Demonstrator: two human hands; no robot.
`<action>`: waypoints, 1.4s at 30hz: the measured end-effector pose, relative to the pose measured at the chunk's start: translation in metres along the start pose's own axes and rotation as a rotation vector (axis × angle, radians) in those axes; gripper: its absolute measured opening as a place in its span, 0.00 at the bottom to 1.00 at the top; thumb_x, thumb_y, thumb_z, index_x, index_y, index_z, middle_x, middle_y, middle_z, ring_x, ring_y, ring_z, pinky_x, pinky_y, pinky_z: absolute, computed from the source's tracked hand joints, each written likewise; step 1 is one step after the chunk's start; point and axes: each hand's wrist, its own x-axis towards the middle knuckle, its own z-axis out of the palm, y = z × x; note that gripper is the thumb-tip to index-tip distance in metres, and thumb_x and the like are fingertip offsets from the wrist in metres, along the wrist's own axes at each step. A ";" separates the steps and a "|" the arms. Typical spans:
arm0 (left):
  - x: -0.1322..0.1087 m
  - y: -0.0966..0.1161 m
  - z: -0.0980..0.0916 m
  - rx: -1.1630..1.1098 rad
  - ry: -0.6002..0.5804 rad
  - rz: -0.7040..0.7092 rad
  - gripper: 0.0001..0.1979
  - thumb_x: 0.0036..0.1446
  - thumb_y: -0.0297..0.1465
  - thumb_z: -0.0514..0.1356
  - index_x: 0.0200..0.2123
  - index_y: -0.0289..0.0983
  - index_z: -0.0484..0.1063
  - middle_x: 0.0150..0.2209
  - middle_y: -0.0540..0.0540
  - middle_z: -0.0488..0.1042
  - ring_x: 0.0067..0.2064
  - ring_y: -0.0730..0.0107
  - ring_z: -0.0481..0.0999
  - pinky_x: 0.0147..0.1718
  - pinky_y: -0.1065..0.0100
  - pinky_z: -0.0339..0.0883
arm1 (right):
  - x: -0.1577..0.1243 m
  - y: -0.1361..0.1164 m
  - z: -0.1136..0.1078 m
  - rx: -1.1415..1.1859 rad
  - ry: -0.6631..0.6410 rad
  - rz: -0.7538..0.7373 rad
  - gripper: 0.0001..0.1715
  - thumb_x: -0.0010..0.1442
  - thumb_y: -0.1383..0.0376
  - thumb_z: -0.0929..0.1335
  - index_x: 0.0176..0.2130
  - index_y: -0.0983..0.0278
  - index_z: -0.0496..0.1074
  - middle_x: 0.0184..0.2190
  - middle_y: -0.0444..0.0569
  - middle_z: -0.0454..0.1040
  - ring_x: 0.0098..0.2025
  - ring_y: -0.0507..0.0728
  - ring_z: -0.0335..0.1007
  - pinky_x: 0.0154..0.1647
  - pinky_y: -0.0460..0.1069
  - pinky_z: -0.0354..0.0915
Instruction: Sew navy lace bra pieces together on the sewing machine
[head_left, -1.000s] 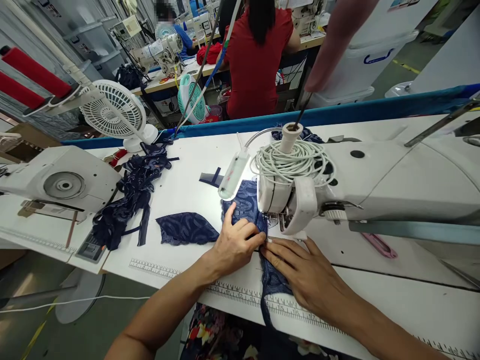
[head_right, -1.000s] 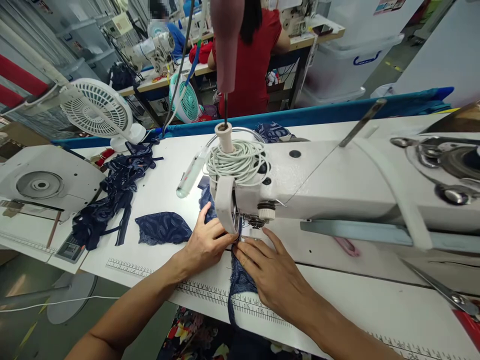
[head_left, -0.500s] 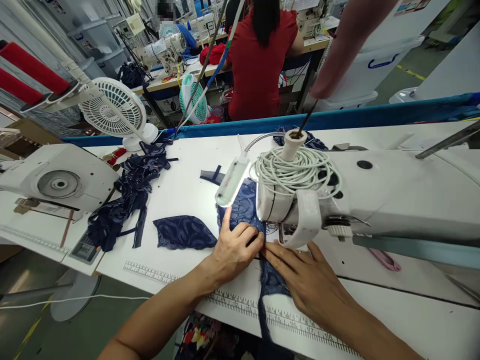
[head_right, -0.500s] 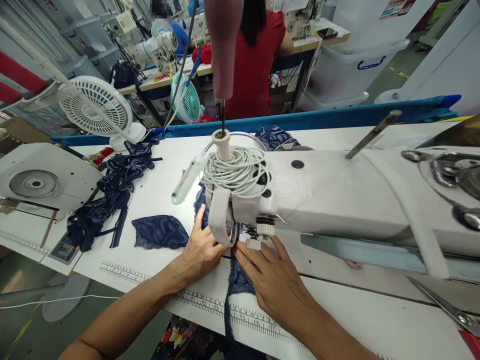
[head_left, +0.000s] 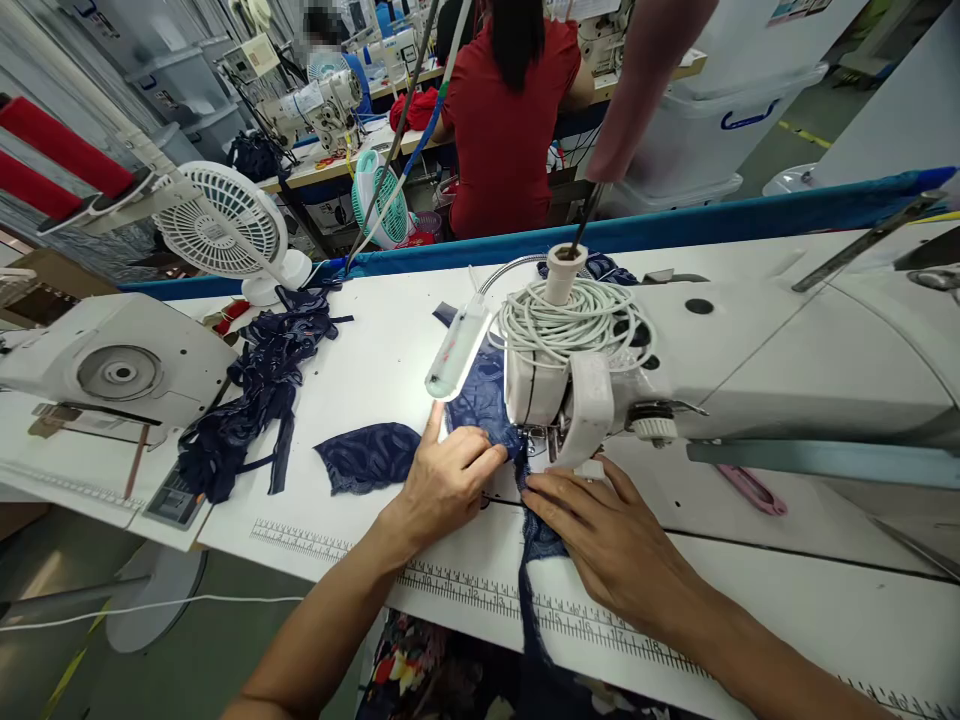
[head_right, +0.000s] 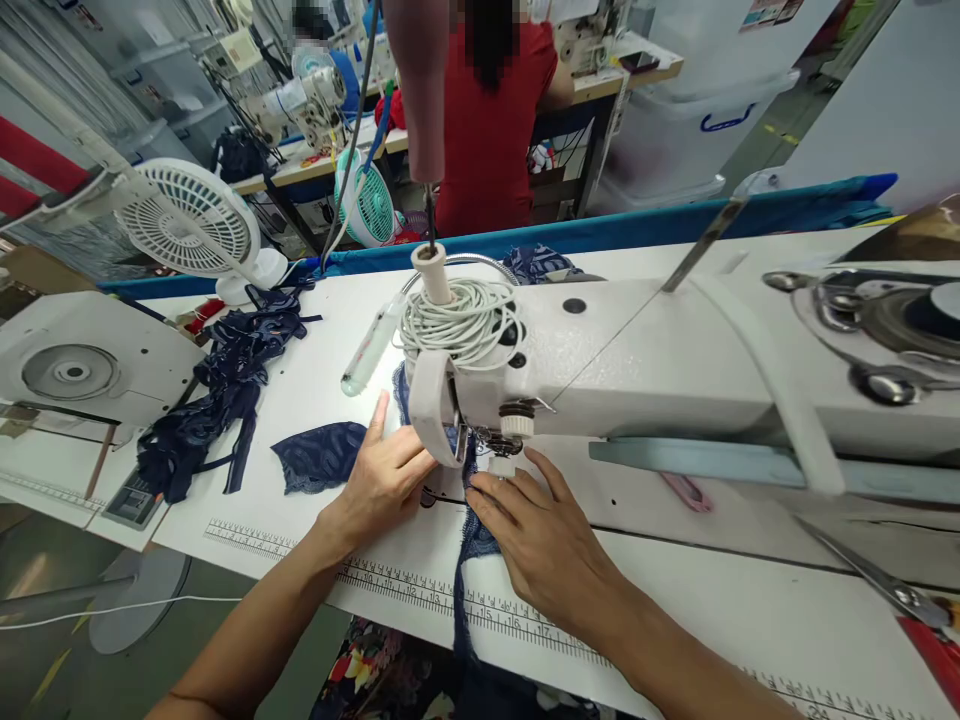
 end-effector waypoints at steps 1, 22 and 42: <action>0.001 -0.001 0.001 -0.009 -0.018 0.025 0.15 0.58 0.17 0.48 0.41 0.36 0.70 0.30 0.49 0.71 0.35 0.69 0.71 0.58 0.48 0.60 | 0.000 0.000 0.000 0.002 0.010 0.001 0.22 0.61 0.75 0.60 0.51 0.64 0.73 0.52 0.47 0.74 0.49 0.56 0.68 0.68 0.59 0.41; -0.002 0.005 0.014 -0.063 0.049 0.084 0.17 0.50 0.18 0.53 0.42 0.35 0.71 0.35 0.46 0.76 0.35 0.68 0.72 0.56 0.48 0.57 | -0.001 0.001 0.001 0.002 0.025 -0.003 0.22 0.62 0.73 0.61 0.52 0.62 0.72 0.50 0.47 0.76 0.49 0.56 0.69 0.67 0.60 0.45; -0.004 0.005 0.019 -0.106 -0.004 0.101 0.18 0.53 0.20 0.53 0.47 0.35 0.71 0.34 0.46 0.76 0.38 0.66 0.75 0.57 0.41 0.56 | -0.001 0.002 0.003 -0.025 0.009 -0.008 0.22 0.60 0.72 0.62 0.52 0.61 0.72 0.50 0.47 0.76 0.49 0.57 0.69 0.66 0.60 0.46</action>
